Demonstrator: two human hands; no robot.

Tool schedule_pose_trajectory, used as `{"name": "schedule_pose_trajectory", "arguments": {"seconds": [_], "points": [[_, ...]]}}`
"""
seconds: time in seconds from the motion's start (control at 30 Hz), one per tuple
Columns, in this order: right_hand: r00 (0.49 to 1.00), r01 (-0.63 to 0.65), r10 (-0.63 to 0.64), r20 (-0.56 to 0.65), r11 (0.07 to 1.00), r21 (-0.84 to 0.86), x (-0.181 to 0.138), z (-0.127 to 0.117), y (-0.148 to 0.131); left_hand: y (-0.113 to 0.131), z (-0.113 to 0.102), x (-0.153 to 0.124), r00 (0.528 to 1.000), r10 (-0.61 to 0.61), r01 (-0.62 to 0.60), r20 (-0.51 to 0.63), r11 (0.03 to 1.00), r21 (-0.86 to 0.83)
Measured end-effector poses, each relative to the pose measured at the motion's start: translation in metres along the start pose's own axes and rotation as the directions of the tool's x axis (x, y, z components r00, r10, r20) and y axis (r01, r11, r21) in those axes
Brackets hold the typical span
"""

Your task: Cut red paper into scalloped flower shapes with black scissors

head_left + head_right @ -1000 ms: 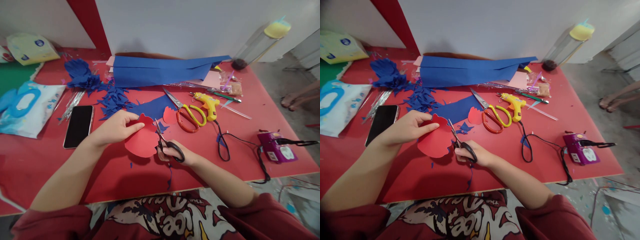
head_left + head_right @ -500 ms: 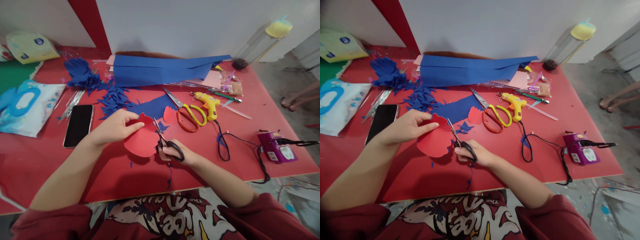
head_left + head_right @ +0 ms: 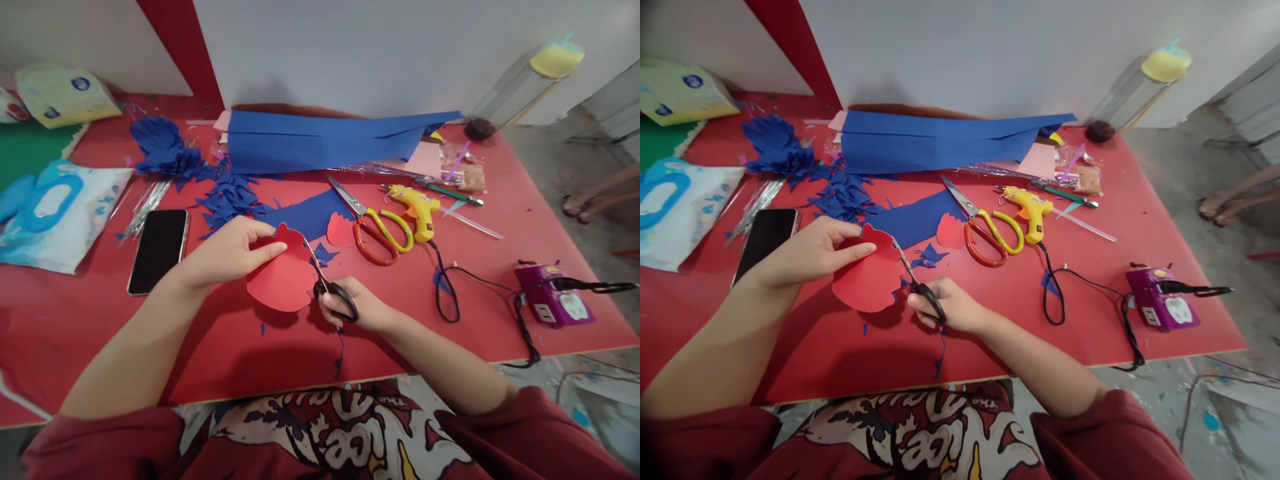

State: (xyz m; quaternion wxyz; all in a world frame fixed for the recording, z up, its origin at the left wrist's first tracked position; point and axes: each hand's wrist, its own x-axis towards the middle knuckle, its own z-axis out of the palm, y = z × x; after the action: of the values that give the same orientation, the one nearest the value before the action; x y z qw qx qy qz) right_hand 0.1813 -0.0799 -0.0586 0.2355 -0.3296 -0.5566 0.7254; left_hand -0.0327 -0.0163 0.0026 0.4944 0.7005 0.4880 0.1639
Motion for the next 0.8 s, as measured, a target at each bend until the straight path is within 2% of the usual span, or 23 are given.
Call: {"name": "schedule_pose_trajectory", "arguments": {"seconds": [0.4,0.7,0.8], "points": [[0.988,0.087,-0.096,0.119,0.993,0.077,0.0004,-0.0008,-0.0038,0.0031,-0.0013,-0.0012,1.0,-0.013,0.013,0.023,1.0,-0.026],[0.988,0.046,-0.064,0.139,0.99,0.133,0.0003,-0.001,0.001,-0.0034,-0.0017,0.0005,0.998,0.052,-0.054,0.021,0.991,0.124],[0.991,0.052,-0.068,0.112,0.989,0.137,-0.0008,-0.0002,-0.0011,-0.003,-0.0016,0.0004,0.999,0.052,-0.053,0.01,0.988,0.147]]}}
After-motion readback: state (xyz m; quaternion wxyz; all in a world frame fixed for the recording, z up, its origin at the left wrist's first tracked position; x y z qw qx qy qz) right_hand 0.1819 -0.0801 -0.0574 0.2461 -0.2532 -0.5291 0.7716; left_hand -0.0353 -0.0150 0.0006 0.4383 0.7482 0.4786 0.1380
